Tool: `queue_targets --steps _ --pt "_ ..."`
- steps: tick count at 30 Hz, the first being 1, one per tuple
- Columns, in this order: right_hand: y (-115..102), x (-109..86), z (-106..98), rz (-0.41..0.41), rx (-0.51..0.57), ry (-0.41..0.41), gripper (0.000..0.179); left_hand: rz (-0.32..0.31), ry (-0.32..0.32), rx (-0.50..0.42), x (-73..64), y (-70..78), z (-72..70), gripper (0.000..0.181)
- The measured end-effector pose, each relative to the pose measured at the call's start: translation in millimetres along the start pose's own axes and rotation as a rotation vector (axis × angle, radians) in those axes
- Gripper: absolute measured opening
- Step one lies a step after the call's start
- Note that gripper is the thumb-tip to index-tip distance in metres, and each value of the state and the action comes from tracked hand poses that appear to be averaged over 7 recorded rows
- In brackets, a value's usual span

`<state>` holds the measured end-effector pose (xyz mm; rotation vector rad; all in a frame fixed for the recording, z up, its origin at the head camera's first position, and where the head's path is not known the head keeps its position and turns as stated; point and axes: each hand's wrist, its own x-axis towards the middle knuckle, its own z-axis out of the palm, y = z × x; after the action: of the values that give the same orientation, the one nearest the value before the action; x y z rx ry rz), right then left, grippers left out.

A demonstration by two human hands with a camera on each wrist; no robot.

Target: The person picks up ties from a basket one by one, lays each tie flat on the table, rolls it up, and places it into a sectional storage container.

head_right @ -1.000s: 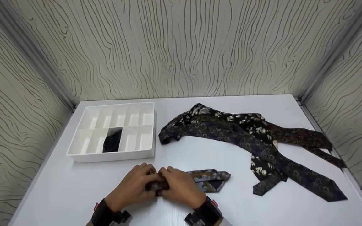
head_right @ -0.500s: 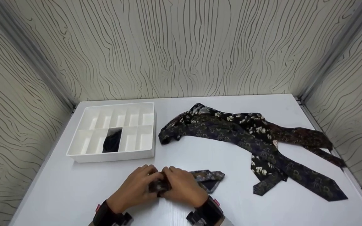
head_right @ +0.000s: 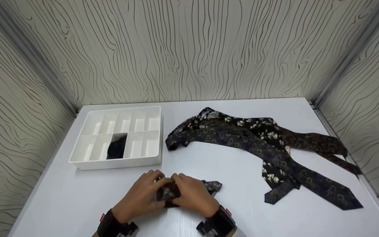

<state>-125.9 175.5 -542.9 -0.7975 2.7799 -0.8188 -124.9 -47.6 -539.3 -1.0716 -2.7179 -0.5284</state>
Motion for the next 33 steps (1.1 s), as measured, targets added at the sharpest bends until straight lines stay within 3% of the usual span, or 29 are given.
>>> queue_targets --steps 9,14,17,24,27,33 --pt "3.9 -2.6 0.0 0.038 0.046 -0.035 0.068 0.01 -0.006 -0.055 4.6 1.3 -2.1 0.041" --pt "3.5 -1.2 -0.3 0.033 0.107 -0.058 0.058 0.0 -0.03 -0.121 3.5 2.7 -1.4 0.052" --pt "4.4 -1.3 -1.3 0.042 0.12 -0.065 0.061 0.01 -0.033 -0.139 2.5 2.1 -1.3 0.054" --pt "6.8 -1.9 -2.2 -0.008 -0.005 -0.042 0.067 0.044 -0.024 -0.085 4.7 0.9 -1.6 0.043" --pt "6.2 -2.3 -2.6 -0.019 -0.008 -0.048 0.066 0.048 -0.021 -0.073 4.5 1.6 -0.8 0.04" --pt "5.4 -2.6 -1.8 -0.046 -0.073 0.001 0.057 -0.001 -0.058 -0.097 1.3 2.6 0.0 0.062"
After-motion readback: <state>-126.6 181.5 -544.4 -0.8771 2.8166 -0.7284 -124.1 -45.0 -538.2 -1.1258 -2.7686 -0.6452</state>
